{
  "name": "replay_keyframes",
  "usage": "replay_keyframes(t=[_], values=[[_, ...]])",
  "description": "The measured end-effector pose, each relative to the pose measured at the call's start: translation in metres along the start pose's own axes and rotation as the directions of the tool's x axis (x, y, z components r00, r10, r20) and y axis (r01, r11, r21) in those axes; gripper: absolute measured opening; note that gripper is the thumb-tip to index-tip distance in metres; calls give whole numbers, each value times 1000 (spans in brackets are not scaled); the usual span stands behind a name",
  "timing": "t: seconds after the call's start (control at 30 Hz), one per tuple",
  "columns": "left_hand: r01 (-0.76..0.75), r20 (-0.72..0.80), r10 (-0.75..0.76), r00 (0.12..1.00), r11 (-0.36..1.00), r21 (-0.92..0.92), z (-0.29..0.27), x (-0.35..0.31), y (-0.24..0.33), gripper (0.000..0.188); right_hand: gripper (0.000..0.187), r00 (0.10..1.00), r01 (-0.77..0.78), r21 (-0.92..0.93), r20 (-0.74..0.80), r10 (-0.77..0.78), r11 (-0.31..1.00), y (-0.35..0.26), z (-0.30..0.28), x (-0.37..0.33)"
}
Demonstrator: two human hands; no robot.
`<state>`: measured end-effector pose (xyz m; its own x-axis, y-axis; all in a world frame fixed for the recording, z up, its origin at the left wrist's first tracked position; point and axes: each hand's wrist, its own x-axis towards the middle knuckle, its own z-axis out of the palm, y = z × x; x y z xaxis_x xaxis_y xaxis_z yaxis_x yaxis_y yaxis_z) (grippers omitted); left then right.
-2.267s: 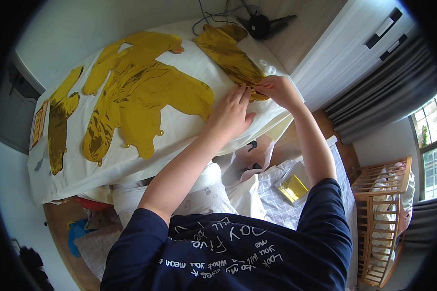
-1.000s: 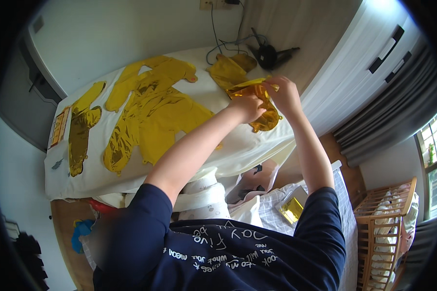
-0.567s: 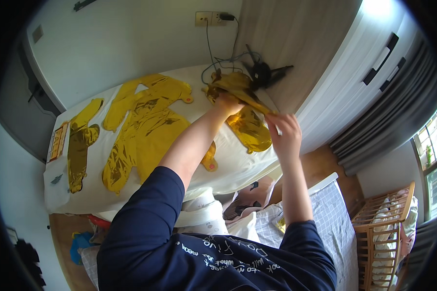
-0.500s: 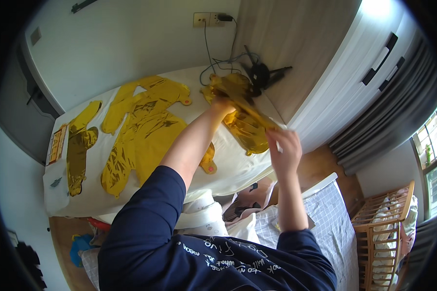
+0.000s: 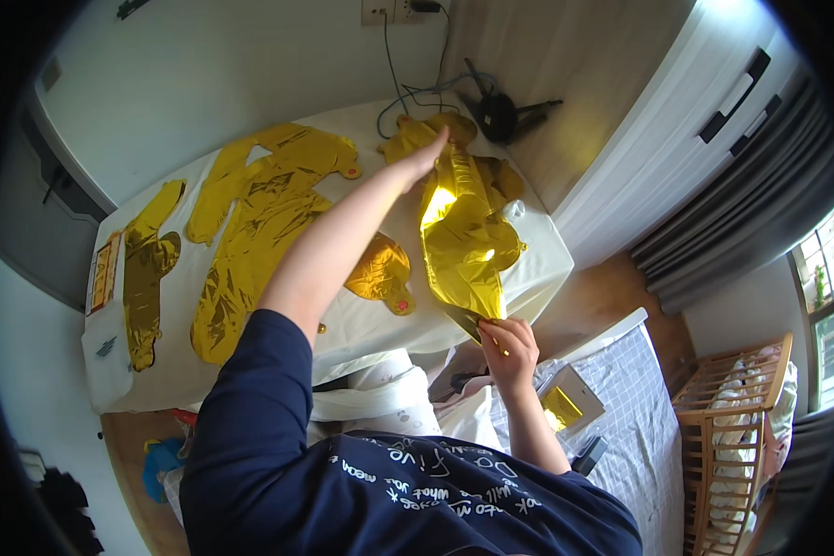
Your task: Flattening and organizing gold foil letter balloons on a table.
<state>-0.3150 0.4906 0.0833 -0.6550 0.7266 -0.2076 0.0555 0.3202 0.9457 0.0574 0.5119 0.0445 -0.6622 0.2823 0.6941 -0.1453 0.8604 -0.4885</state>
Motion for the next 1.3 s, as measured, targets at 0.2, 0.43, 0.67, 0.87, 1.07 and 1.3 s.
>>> replay_keyframes(t=[0.2, 0.43, 0.67, 0.87, 1.07, 1.3], values=[[72, -5, -72, 997, 983, 170, -74, -88, -1, 61, 19, 998, 60, 86, 24, -63, 994, -17, 15, 5], [-132, -254, 146, 956, 989, 71, -76, -91, -40, 20, 30, 988, 149, 6, -29, -149, 989, -34, 17, -3], [-227, -334, 298, 894, 945, 235, -144, -161, -33, 12, 24, 956, 287, 133, 16, -291, 949, -100, 34, 10], [-238, -465, 317, 826, 946, 222, -245, -217, -72, 16, 24, 924, 338, 266, 91, -372, 903, -165, 99, 30], [-76, -565, 254, 785, 945, 320, -302, -252, -115, 18, 19, 871, 364, 344, 204, -448, 865, -209, 150, 38], [197, -642, 124, 757, 893, 404, -300, -272, -137, 46, 18, 815, 380, 326, 324, -480, 866, -219, 171, 23]])
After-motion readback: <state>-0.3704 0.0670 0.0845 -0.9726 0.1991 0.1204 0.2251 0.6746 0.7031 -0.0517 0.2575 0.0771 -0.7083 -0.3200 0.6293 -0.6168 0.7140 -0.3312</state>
